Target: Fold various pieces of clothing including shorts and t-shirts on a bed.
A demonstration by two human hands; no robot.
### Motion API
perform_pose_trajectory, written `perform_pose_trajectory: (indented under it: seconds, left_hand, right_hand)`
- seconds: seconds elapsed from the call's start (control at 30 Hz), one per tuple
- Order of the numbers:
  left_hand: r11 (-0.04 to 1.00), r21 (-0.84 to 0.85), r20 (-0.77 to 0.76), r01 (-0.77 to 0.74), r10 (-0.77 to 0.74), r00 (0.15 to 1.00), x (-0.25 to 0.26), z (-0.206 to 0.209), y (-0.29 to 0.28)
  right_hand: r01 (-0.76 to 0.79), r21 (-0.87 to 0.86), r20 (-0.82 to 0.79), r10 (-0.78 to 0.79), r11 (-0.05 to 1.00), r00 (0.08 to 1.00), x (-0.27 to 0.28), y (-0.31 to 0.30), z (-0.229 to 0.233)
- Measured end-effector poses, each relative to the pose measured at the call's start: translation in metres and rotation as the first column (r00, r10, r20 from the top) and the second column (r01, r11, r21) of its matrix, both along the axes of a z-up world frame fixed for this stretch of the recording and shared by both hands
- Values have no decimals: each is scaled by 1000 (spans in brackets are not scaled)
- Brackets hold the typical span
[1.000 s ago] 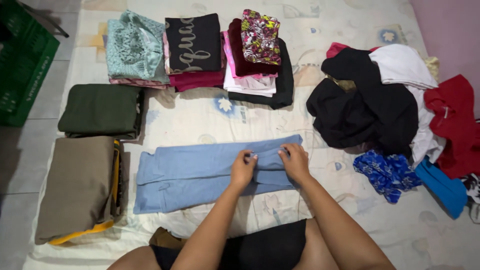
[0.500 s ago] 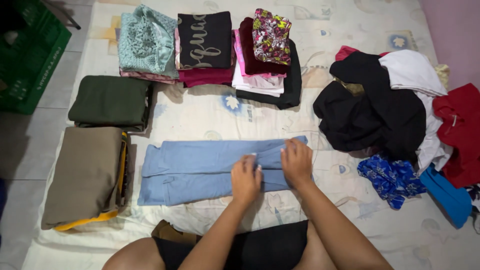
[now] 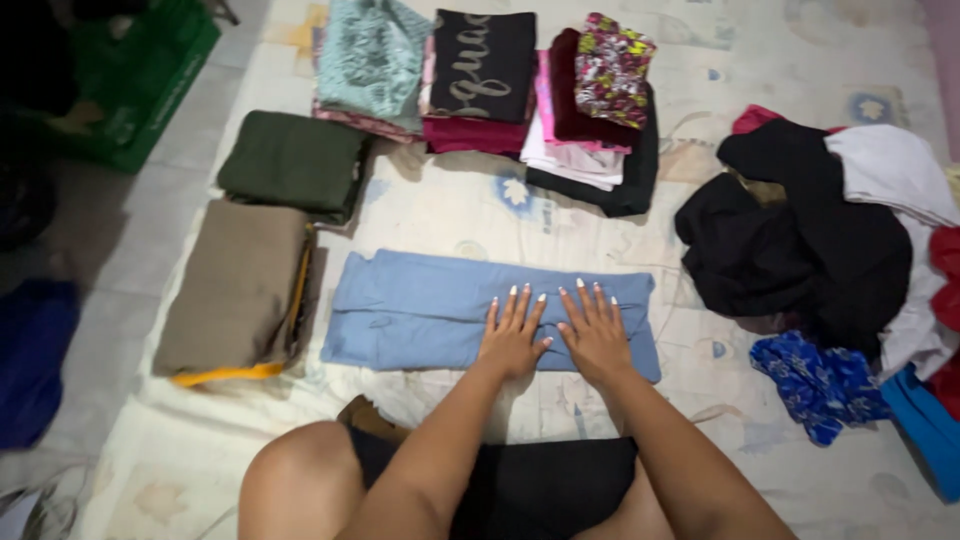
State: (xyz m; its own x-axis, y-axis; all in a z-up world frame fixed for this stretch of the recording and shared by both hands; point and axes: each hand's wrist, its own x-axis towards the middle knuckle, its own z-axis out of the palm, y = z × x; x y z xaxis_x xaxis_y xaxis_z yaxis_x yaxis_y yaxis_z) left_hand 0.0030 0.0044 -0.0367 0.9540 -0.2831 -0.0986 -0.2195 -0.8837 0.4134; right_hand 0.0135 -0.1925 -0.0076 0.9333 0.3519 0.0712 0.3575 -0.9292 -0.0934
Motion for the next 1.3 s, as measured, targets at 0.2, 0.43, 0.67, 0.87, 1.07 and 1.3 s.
perform_pose_trajectory:
  seconds: [0.2,0.43,0.67,0.87,1.07,1.3]
  left_hand:
    - [956,-291,-102,27,-59,993,24,-7,79]
    - [582,-89,-111,-808,801,589,30,30,207]
    - [512,-57,-111,-857,850,515,15,33,222]
    - [570,33,-277,-821,794,541,27,29,261]
    - [687,-17,-400,-726,661,635,32,32,255]
    - [630,-345,-500,-696,503,704,27,37,249]
  right_hand:
    - [-44,5,-9,44,999,999,5,1,10]
    - [-75,209,57,64,975,996,-8,87,10]
    - [-209,284,3,217,936,976,-11,210,7]
    - [-89,175,-149,115,981,982,-20,221,2]
    - [-93,158,-97,109,983,989,-22,222,2]
    - [-104,243,-212,157,964,965,-14,216,15]
